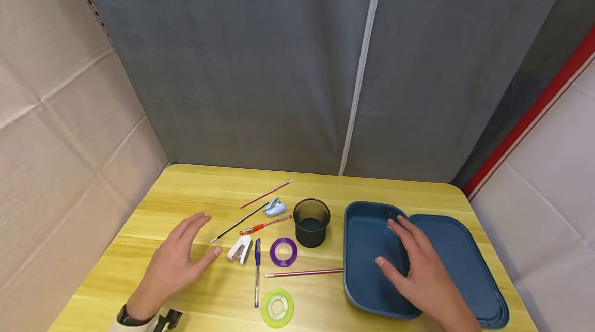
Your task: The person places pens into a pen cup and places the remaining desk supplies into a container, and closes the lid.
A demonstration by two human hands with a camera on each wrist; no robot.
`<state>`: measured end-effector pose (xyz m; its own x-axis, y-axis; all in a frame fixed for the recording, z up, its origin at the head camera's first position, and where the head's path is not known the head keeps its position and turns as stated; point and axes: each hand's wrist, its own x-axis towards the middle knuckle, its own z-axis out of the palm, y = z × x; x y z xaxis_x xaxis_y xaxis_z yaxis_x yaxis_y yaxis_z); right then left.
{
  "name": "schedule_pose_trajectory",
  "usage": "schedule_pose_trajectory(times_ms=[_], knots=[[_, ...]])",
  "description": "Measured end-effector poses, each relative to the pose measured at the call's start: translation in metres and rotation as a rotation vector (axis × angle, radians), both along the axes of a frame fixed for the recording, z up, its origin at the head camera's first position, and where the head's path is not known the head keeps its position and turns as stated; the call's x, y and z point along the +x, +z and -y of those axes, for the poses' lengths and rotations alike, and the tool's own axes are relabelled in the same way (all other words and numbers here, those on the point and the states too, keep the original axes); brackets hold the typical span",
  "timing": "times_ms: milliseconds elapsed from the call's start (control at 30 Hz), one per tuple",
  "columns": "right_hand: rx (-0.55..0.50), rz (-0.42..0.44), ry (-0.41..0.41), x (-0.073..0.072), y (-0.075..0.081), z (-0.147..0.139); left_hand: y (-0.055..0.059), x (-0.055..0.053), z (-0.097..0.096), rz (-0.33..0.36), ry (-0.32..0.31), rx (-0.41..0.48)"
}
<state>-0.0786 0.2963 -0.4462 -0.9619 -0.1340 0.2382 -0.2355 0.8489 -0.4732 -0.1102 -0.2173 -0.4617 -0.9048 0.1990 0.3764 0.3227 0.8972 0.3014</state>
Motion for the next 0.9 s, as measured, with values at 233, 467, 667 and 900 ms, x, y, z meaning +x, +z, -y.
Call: schedule_pose_trajectory(times_ms=[233, 467, 667, 900], knots=[[-0.026, -0.055, 0.022, -0.001, 0.009, 0.010, -0.001, 0.001, -0.008, 0.056, -0.064, 0.079], [-0.099, -0.006, 0.079, -0.006, 0.017, 0.022, 0.000, -0.001, -0.015, 0.102, -0.085, 0.111], [-0.082, 0.003, 0.148, -0.014, 0.027, 0.033, -0.002, -0.006, -0.017, 0.148, -0.096, 0.122], [-0.108, 0.007, 0.222, -0.026, 0.036, 0.046, -0.004, -0.014, -0.014, 0.241, -0.114, 0.228]])
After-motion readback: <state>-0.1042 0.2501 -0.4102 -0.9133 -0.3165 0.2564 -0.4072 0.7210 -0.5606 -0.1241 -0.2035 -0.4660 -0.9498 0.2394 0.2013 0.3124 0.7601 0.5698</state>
